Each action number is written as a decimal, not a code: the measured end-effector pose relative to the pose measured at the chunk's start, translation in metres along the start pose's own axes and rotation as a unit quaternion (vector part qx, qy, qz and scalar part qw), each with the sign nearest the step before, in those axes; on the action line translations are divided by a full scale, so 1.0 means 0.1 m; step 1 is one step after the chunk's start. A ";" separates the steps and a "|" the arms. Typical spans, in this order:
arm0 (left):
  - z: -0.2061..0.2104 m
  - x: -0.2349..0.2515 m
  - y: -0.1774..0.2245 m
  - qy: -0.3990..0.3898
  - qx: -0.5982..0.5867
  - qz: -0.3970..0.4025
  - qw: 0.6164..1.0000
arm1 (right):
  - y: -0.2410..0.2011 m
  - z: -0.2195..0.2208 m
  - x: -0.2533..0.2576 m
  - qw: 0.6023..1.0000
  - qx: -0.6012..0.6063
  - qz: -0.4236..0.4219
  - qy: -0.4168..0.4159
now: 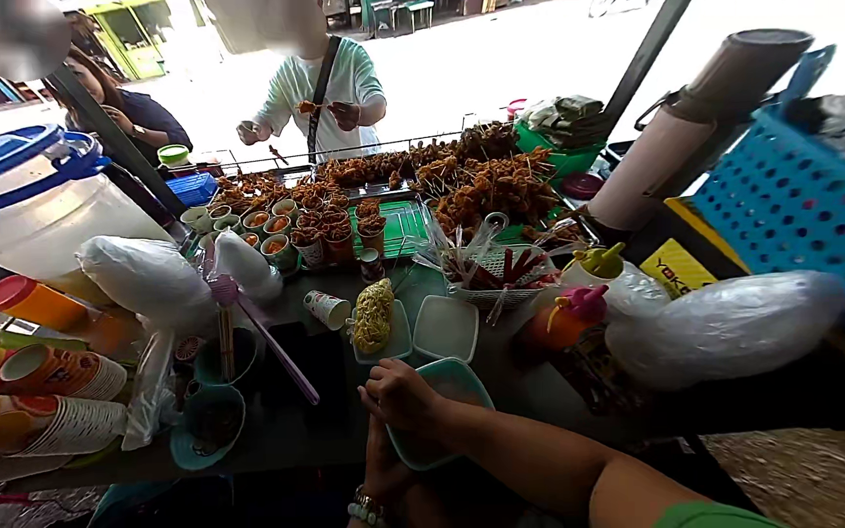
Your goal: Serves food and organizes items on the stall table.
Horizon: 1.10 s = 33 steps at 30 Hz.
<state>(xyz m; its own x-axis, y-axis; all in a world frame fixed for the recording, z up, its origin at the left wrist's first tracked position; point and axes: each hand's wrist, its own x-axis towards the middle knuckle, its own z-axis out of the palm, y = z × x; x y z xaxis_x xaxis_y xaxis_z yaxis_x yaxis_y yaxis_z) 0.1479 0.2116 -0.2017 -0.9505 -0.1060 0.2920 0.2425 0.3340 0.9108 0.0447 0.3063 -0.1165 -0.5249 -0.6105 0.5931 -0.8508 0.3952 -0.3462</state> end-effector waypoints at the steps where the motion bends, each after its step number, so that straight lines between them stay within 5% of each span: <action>1: -0.01 -0.01 0.02 -0.001 -0.004 -0.005 1.000 | -0.01 -0.01 0.01 1.000 0.010 -0.002 -0.010; 15: -0.05 -0.07 0.09 -0.007 -0.009 -0.057 0.998 | -0.13 -0.16 0.15 0.999 0.022 -0.027 0.024; 20: -0.01 -0.04 0.16 -0.006 -0.025 -0.038 0.999 | -0.14 -0.81 0.07 0.993 0.096 -0.025 0.058; 25: 0.03 -0.04 0.20 0.006 -0.040 0.008 0.999 | 0.14 -1.72 -0.57 0.995 0.066 0.001 0.073; 33: 0.10 -0.17 0.36 0.085 0.029 -0.005 0.996 | 0.41 -1.00 -1.99 0.989 -0.093 -0.021 0.112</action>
<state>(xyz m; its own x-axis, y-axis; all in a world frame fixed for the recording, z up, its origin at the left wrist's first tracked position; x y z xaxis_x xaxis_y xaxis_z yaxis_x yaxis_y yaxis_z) 0.1712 0.2351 -0.1769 -0.9049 -0.2653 0.3327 0.2172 0.3845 0.8972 0.1162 0.5124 -0.1764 -0.4527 -0.4701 0.7577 -0.8419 0.5053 -0.1895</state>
